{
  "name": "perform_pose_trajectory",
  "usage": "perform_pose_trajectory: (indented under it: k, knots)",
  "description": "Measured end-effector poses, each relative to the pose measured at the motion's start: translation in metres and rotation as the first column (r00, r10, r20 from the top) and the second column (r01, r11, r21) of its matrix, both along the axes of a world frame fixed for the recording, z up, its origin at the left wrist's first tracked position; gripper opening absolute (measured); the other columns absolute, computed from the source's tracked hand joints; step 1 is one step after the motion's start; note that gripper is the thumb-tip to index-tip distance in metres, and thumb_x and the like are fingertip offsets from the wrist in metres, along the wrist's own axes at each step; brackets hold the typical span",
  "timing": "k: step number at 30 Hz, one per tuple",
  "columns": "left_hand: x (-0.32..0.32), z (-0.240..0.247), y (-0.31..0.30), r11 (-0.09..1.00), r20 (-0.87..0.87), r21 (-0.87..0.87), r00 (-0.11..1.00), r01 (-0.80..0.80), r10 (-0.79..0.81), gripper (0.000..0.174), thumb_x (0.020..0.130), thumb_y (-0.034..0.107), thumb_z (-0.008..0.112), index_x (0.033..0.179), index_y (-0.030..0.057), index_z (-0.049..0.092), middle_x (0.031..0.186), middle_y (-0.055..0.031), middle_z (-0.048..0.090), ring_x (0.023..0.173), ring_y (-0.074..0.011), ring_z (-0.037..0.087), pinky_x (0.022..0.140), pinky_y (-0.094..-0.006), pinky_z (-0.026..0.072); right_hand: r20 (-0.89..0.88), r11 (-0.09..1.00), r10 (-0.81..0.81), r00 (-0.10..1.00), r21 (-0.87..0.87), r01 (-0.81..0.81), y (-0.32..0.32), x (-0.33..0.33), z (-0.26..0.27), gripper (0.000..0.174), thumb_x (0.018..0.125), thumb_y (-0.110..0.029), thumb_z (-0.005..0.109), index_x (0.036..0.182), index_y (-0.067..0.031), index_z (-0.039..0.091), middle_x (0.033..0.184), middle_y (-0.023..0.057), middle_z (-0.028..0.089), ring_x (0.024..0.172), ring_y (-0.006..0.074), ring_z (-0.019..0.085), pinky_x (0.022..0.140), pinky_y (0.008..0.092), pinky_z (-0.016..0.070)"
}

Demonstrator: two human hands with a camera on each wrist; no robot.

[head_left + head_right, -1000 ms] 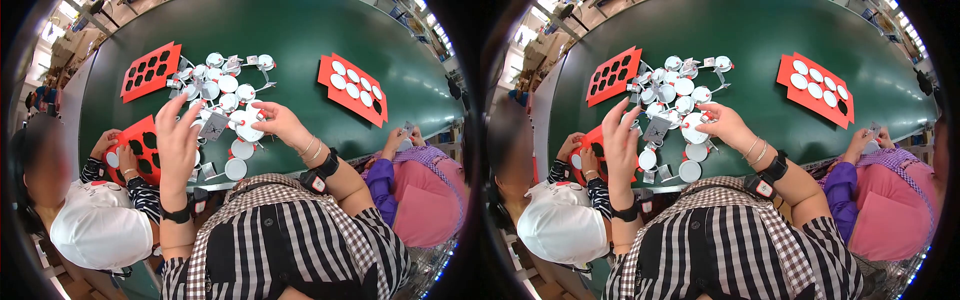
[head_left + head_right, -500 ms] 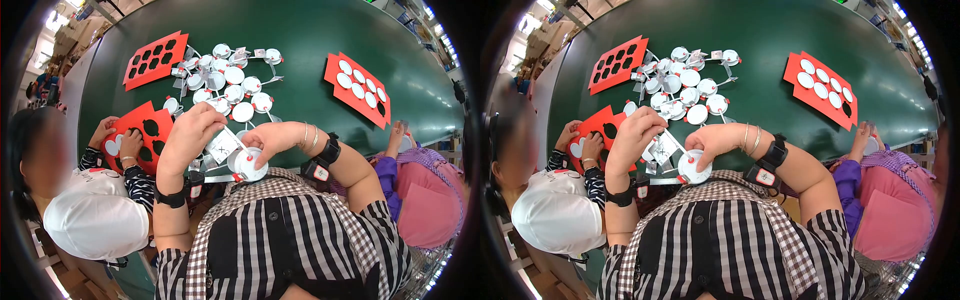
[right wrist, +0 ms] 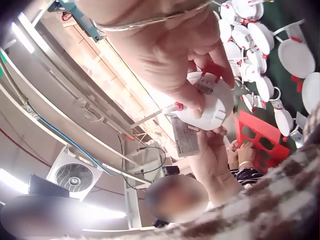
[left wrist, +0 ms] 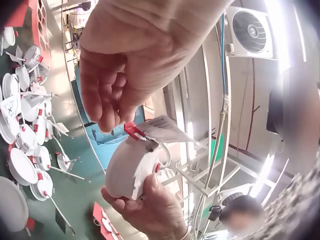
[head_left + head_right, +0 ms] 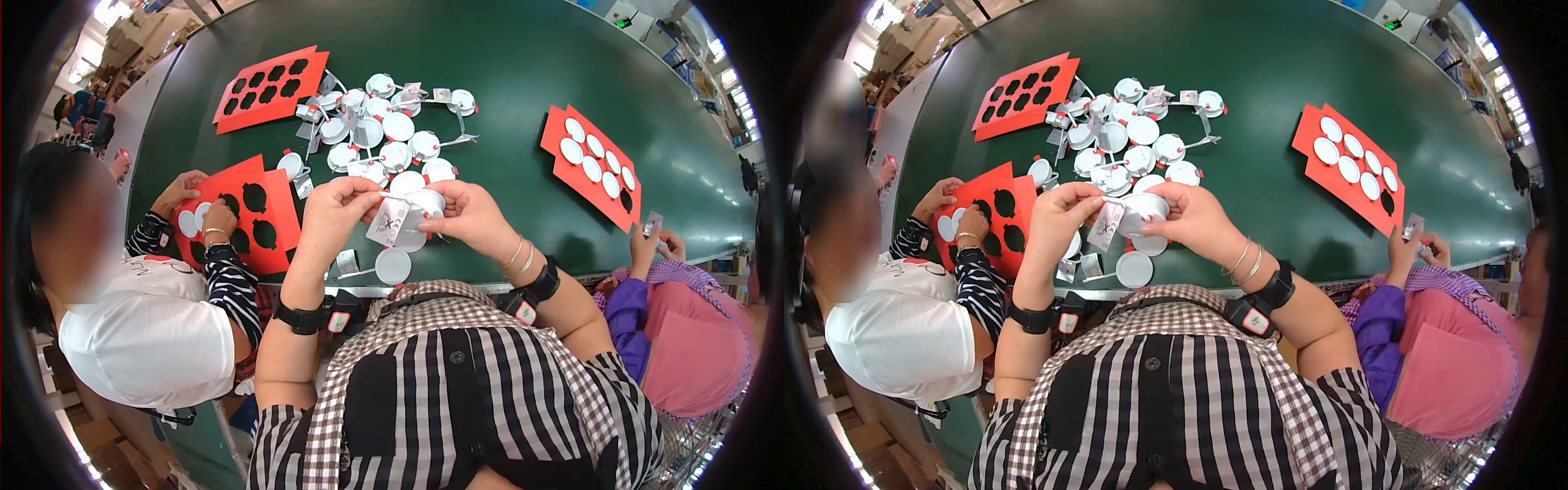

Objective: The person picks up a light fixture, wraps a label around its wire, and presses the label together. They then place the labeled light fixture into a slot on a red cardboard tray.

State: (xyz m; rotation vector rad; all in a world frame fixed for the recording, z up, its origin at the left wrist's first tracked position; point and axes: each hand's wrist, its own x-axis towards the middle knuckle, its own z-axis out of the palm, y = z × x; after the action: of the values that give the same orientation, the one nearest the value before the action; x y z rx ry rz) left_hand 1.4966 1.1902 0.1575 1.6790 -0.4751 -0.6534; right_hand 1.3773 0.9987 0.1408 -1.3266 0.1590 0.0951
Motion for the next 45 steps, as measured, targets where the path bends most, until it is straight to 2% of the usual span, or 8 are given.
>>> perform_pose_trajectory:
  k: [6, 15, 18, 28, 37, 39, 43, 45]
  knots:
    - [0.0, 0.001, -0.003, 0.99, -0.067, -0.141, 0.997, 0.028, -0.038, 0.011, 0.086, 0.005, 0.062, 0.095, -0.0015, 0.065, 0.081, -0.0031, 0.066, 0.07, -0.0071, 0.06, 0.064, -0.0196, 0.0479, 0.222, 0.948, -0.116, 0.968, -0.266, 0.175, 0.004, -0.008, 0.0, 0.037, 0.072, 0.0, 0.073, 0.108, 0.0002, 0.063, 0.102, 0.0059, 0.064, 0.086, 0.0116, 0.062, 0.079, 0.0264, 0.0509]
    - [-0.017, -0.009, -0.02, 0.951, -0.169, -0.276, 0.981, -0.136, 0.091, 0.014, 0.087, 0.008, 0.062, 0.095, -0.0028, 0.062, 0.079, -0.0082, 0.065, 0.064, -0.014, 0.063, 0.06, -0.0243, 0.0516, 0.46, 0.81, -0.348, 0.817, -0.291, 0.509, 0.009, 0.003, -0.009, 0.037, 0.072, -0.004, 0.072, 0.108, -0.0003, 0.063, 0.094, 0.0092, 0.066, 0.083, 0.0137, 0.063, 0.075, 0.0284, 0.0514]
    - [-0.015, -0.007, -0.028, 0.932, -0.156, -0.294, 0.972, -0.214, 0.174, 0.013, 0.087, 0.007, 0.062, 0.096, -0.0032, 0.062, 0.081, -0.0088, 0.065, 0.065, -0.0137, 0.063, 0.061, -0.0243, 0.0514, 0.513, 0.702, -0.234, 0.826, -0.498, 0.509, 0.006, 0.005, 0.005, 0.037, 0.073, -0.007, 0.073, 0.107, 0.0003, 0.063, 0.091, 0.011, 0.067, 0.08, 0.015, 0.064, 0.074, 0.0282, 0.0514]
    - [-0.016, 0.012, -0.027, 0.961, -0.126, -0.262, 0.991, -0.084, 0.052, 0.016, 0.086, 0.003, 0.06, 0.101, -0.0053, 0.061, 0.086, -0.0111, 0.067, 0.069, -0.0137, 0.064, 0.064, -0.0243, 0.0519, 0.375, 0.777, -0.253, 0.892, -0.47, 0.418, 0.002, 0.01, 0.002, 0.04, 0.072, -0.01, 0.075, 0.108, 0.0002, 0.062, 0.085, 0.0105, 0.067, 0.075, 0.0187, 0.065, 0.068, 0.0304, 0.051]
    - [-0.017, 0.012, -0.032, 0.988, -0.106, -0.098, 0.988, -0.123, 0.113, 0.018, 0.085, 0.004, 0.061, 0.1, -0.0052, 0.061, 0.082, -0.0108, 0.067, 0.064, -0.0134, 0.064, 0.06, -0.0241, 0.0523, 0.43, 0.612, -0.265, 0.863, -0.617, 0.495, 0.009, 0.008, 0.004, 0.036, 0.071, -0.009, 0.07, 0.106, -0.0032, 0.063, 0.087, 0.0135, 0.067, 0.073, 0.0244, 0.064, 0.067, 0.0326, 0.05]
    - [-0.019, 0.012, -0.034, 0.992, -0.074, -0.002, 0.989, -0.129, 0.129, 0.017, 0.084, 0.005, 0.062, 0.098, -0.0049, 0.062, 0.079, -0.01, 0.067, 0.061, -0.0128, 0.063, 0.057, -0.0236, 0.0518, 0.54, 0.406, -0.15, 0.828, -0.73, 0.549, 0.009, 0.005, 0.01, 0.036, 0.068, -0.005, 0.067, 0.104, -0.0041, 0.064, 0.088, 0.0144, 0.066, 0.074, 0.0277, 0.063, 0.068, 0.0346, 0.0501]
    - [-0.022, 0.014, -0.039, 0.994, -0.048, 0.014, 0.993, -0.109, 0.109, 0.013, 0.084, 0.009, 0.062, 0.089, -0.003, 0.061, 0.071, -0.0061, 0.065, 0.055, -0.0104, 0.061, 0.051, -0.0211, 0.049, 0.562, 0.379, -0.146, 0.814, -0.729, 0.571, 0.008, 0.008, 0.014, 0.039, 0.065, -0.002, 0.064, 0.104, -0.0051, 0.064, 0.091, 0.0155, 0.066, 0.074, 0.0318, 0.062, 0.067, 0.0369, 0.0503]
    - [-0.029, 0.021, -0.045, 0.993, 0.109, -0.005, 0.987, -0.119, 0.118, 0.011, 0.085, 0.009, 0.063, 0.085, -0.002, 0.061, 0.069, -0.0055, 0.064, 0.056, -0.0097, 0.06, 0.051, -0.0209, 0.0486, 0.519, 0.405, -0.209, 0.829, -0.725, 0.556, 0.006, 0.01, 0.011, 0.034, 0.071, -0.004, 0.067, 0.105, -0.0035, 0.063, 0.088, 0.0125, 0.067, 0.072, 0.0233, 0.064, 0.066, 0.0331, 0.0507]
